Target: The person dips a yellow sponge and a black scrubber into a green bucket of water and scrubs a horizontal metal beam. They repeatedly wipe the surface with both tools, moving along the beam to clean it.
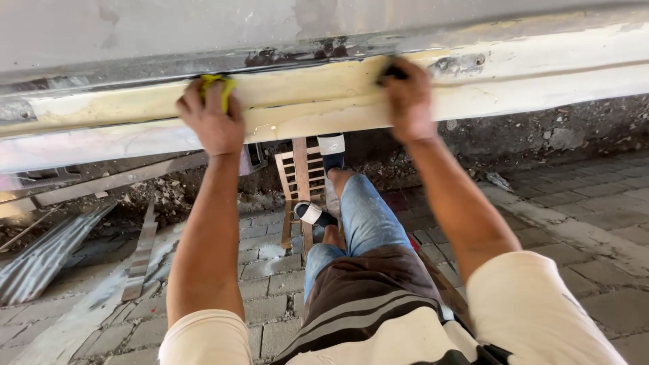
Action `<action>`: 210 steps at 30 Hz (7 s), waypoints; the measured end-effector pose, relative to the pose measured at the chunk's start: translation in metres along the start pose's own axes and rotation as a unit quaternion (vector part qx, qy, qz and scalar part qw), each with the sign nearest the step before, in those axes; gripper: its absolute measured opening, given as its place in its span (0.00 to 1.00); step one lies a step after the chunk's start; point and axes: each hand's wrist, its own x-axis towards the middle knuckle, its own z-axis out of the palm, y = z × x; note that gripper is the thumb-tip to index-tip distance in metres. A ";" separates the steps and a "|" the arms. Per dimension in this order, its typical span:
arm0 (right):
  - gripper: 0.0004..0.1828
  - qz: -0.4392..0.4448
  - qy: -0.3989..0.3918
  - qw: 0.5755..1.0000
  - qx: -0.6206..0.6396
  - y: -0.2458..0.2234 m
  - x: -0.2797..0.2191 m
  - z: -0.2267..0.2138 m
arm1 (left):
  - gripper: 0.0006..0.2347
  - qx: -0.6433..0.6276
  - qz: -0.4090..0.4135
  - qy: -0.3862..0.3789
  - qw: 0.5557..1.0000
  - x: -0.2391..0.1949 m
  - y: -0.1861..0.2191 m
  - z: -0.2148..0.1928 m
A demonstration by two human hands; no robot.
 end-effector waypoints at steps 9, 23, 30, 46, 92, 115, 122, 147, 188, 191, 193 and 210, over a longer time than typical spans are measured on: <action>0.08 -0.112 -0.115 0.985 -0.063 -0.009 0.023 0.014 | 0.12 -0.048 0.095 -0.060 0.992 0.005 0.051 -0.020; 0.07 -0.308 -0.024 0.939 -0.153 -0.027 0.060 0.071 | 0.12 -0.048 0.093 -0.055 0.993 0.004 0.048 -0.014; 0.07 -0.190 -0.006 0.962 -0.195 0.034 0.036 -0.031 | 0.11 -0.052 0.079 -0.031 0.995 0.005 0.055 -0.012; 0.09 -0.156 -0.044 0.952 -0.261 -0.002 0.035 -0.071 | 0.11 -0.071 0.073 -0.003 0.995 0.010 0.058 -0.018; 0.13 -0.288 -0.173 0.934 -0.125 -0.075 0.057 0.079 | 0.11 0.006 -0.012 0.014 1.000 0.009 0.005 -0.028; 0.06 -0.334 -0.101 0.925 -0.151 -0.040 0.053 0.072 | 0.11 0.003 -0.129 0.055 0.990 0.008 -0.021 -0.038; 0.10 -0.355 -0.171 0.912 -0.113 -0.116 0.083 0.182 | 0.12 0.005 -0.150 0.052 0.987 0.009 -0.022 -0.038; 0.11 -0.321 -0.202 0.917 -0.121 -0.095 0.072 0.098 | 0.11 -0.022 -0.083 0.063 0.994 0.008 -0.033 -0.046; 0.21 -0.243 -0.242 0.934 -0.101 -0.142 0.037 0.199 | 0.10 -0.101 -0.037 0.042 0.993 0.017 -0.051 -0.057; 0.21 -0.240 -0.256 0.934 -0.066 -0.151 0.048 0.187 | 0.10 -0.101 -0.045 0.024 0.994 0.021 -0.053 -0.057; 0.20 -0.269 -0.213 0.935 -0.087 -0.120 0.038 0.168 | 0.11 -0.097 -0.054 0.014 0.994 0.018 -0.054 -0.059; 0.19 -0.179 -0.144 0.958 -0.174 -0.066 0.015 0.050 | 0.12 -0.096 -0.053 0.024 0.994 0.016 -0.053 -0.053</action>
